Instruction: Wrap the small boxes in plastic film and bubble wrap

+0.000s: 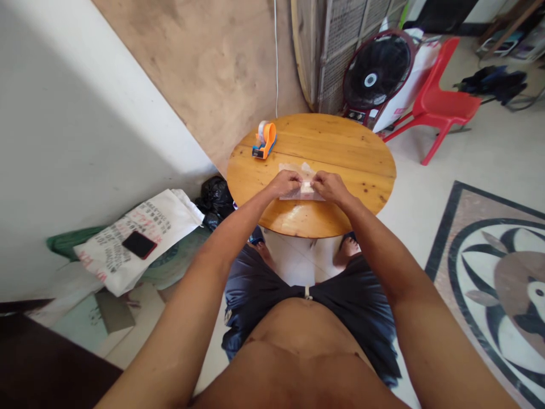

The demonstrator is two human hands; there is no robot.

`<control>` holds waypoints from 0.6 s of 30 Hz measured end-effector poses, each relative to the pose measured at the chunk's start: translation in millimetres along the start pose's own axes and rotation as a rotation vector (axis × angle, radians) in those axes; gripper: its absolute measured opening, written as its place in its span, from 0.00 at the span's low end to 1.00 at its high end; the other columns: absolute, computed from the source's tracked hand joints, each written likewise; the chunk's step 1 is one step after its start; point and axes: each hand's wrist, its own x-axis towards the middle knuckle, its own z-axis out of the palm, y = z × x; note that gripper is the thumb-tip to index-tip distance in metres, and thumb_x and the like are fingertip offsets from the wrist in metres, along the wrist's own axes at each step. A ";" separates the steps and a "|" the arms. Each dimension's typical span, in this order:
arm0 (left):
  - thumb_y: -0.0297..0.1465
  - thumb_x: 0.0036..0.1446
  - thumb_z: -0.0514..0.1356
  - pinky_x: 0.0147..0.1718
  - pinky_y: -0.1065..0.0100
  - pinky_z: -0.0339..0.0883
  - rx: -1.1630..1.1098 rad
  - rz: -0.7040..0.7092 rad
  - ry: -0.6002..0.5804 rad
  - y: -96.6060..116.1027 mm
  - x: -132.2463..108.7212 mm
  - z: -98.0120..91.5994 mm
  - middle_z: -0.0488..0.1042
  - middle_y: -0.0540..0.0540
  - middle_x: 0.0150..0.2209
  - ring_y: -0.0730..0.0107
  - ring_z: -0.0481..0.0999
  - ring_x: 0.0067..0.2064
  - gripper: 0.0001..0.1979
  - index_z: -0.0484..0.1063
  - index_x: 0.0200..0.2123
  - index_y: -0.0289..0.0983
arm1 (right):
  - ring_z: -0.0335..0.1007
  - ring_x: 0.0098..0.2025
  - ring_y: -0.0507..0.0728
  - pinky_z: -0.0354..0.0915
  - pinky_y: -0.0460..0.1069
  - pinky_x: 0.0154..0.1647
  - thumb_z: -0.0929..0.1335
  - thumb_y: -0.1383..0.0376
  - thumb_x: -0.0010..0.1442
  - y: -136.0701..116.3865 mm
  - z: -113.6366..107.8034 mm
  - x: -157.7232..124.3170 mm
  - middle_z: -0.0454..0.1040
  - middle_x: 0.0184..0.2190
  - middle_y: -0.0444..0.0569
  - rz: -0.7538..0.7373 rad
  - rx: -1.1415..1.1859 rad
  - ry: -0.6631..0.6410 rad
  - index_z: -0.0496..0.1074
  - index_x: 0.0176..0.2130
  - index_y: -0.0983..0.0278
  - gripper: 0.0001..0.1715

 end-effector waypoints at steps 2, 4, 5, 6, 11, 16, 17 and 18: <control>0.30 0.50 0.59 0.35 0.70 0.68 0.009 0.011 0.021 -3.4 0.8 2.2 0.77 0.49 0.29 0.71 0.72 0.32 0.12 0.79 0.35 0.31 | 0.75 0.39 0.60 0.63 0.50 0.40 0.66 0.61 0.61 -0.2 0.4 1.5 0.81 0.38 0.54 0.001 0.019 0.009 0.79 0.44 0.65 0.16; 0.32 0.51 0.58 0.34 0.69 0.68 0.020 0.013 0.038 -6.9 1.9 4.8 0.76 0.49 0.29 0.71 0.72 0.32 0.12 0.79 0.34 0.32 | 0.75 0.39 0.59 0.64 0.50 0.41 0.66 0.61 0.61 -0.8 0.7 3.4 0.82 0.38 0.53 -0.001 0.023 0.003 0.79 0.44 0.65 0.17; 0.32 0.52 0.57 0.34 0.69 0.67 0.028 0.010 0.047 -8.4 2.6 6.1 0.76 0.49 0.29 0.70 0.72 0.32 0.13 0.79 0.34 0.32 | 0.75 0.39 0.59 0.64 0.50 0.41 0.66 0.61 0.61 -1.3 0.7 4.5 0.82 0.38 0.53 -0.003 0.019 -0.004 0.80 0.44 0.64 0.17; 0.32 0.53 0.57 0.34 0.69 0.68 0.038 0.005 0.056 -9.4 3.1 7.2 0.76 0.49 0.29 0.70 0.72 0.32 0.13 0.79 0.34 0.32 | 0.75 0.39 0.59 0.64 0.49 0.42 0.66 0.61 0.61 -1.9 0.5 5.7 0.82 0.38 0.53 -0.001 0.011 -0.013 0.80 0.44 0.64 0.16; 0.28 0.54 0.55 0.40 0.67 0.70 0.203 -0.039 0.122 -1.5 -1.8 9.2 0.79 0.47 0.34 0.67 0.75 0.37 0.13 0.78 0.38 0.34 | 0.76 0.42 0.59 0.63 0.48 0.42 0.66 0.63 0.60 -6.1 -2.0 11.3 0.82 0.39 0.53 0.032 -0.018 -0.041 0.81 0.42 0.65 0.15; 0.25 0.58 0.53 0.55 0.55 0.64 0.676 0.269 0.271 29.5 -34.7 20.1 0.75 0.37 0.49 0.56 0.72 0.53 0.14 0.74 0.45 0.34 | 0.77 0.42 0.59 0.64 0.48 0.42 0.67 0.63 0.60 -5.3 -0.4 14.9 0.82 0.38 0.53 0.054 -0.017 -0.051 0.82 0.40 0.65 0.15; 0.27 0.60 0.52 0.55 0.54 0.64 0.737 0.349 0.238 35.0 -42.3 25.7 0.75 0.36 0.50 0.55 0.71 0.54 0.14 0.73 0.45 0.34 | 0.77 0.42 0.59 0.64 0.48 0.42 0.67 0.63 0.60 -4.3 0.6 15.4 0.82 0.38 0.53 0.050 -0.017 -0.050 0.82 0.41 0.65 0.15; 0.28 0.61 0.52 0.55 0.53 0.63 0.785 0.405 0.200 39.1 -49.0 32.2 0.74 0.36 0.51 0.53 0.70 0.55 0.14 0.73 0.46 0.34 | 0.77 0.42 0.59 0.64 0.48 0.43 0.67 0.63 0.60 -3.4 1.7 15.8 0.82 0.39 0.53 0.046 -0.019 -0.049 0.82 0.41 0.65 0.15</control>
